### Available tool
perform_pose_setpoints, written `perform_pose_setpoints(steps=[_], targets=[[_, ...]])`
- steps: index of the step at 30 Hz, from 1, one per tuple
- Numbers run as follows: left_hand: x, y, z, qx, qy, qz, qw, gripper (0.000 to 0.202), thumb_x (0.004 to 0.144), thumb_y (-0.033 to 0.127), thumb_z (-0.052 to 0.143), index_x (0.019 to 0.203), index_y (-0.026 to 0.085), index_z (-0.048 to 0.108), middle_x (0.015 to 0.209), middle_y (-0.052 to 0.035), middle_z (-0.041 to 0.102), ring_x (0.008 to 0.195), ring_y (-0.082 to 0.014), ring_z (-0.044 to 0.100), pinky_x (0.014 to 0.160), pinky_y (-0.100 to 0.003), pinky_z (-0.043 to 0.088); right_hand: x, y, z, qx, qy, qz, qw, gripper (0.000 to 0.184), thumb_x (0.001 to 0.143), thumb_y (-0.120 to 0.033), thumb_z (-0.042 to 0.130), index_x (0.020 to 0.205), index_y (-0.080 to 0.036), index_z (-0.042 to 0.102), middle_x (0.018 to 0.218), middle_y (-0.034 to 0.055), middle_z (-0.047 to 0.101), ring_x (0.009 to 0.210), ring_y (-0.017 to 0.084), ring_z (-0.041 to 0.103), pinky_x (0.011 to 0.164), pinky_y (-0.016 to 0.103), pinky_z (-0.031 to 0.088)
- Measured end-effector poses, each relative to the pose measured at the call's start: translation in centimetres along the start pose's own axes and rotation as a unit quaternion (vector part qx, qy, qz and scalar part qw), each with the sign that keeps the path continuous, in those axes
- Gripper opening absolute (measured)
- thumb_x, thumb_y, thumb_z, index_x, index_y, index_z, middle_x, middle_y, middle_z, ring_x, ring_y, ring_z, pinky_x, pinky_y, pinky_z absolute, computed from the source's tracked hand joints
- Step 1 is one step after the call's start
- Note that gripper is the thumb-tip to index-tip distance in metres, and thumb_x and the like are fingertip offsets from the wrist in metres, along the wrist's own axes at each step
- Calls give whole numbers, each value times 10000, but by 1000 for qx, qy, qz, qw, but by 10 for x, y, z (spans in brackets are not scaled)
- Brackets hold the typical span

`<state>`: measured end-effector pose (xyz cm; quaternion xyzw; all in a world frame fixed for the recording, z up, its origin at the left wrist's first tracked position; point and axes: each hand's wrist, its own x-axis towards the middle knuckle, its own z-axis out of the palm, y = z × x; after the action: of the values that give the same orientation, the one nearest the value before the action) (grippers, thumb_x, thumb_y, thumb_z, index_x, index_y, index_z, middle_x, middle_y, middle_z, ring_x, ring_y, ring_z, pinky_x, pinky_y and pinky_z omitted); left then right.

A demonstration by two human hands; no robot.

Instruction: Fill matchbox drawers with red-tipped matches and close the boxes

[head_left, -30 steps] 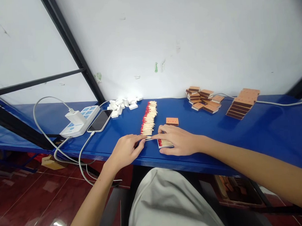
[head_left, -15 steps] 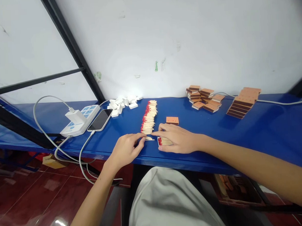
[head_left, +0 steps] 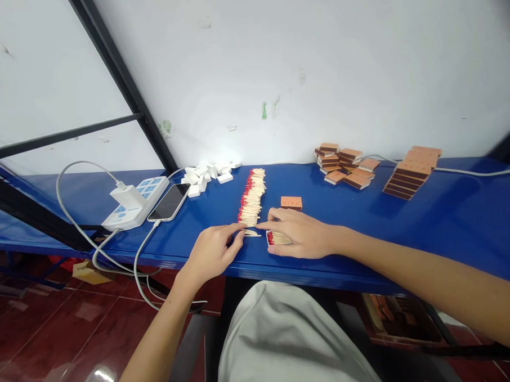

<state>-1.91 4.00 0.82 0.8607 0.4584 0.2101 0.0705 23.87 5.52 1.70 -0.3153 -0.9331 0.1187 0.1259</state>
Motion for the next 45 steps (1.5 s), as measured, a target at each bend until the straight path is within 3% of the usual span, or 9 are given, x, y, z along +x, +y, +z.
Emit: perform_pose_setpoints(steps=[31, 45], targets=[[1, 1, -1, -1, -14, -5, 1000, 360, 1021, 350, 425, 1222, 221, 694, 1057, -54, 769, 749, -192, 694, 687, -284, 456, -1, 0, -1, 17, -6, 0, 1000, 534, 963, -487, 536, 1443, -254, 514, 1090, 97, 545, 929, 245, 548, 863, 431, 455], [-1, -2, 1, 2, 0, 17, 1000, 341, 1019, 332, 444, 1189, 223, 718, 1106, -41, 767, 917, -226, 722, 759, -298, 484, 0, -2, -1, 4, -11, -6, 1000, 509, 970, -481, 529, 1448, -307, 513, 1046, 75, 531, 874, 223, 527, 809, 396, 436]])
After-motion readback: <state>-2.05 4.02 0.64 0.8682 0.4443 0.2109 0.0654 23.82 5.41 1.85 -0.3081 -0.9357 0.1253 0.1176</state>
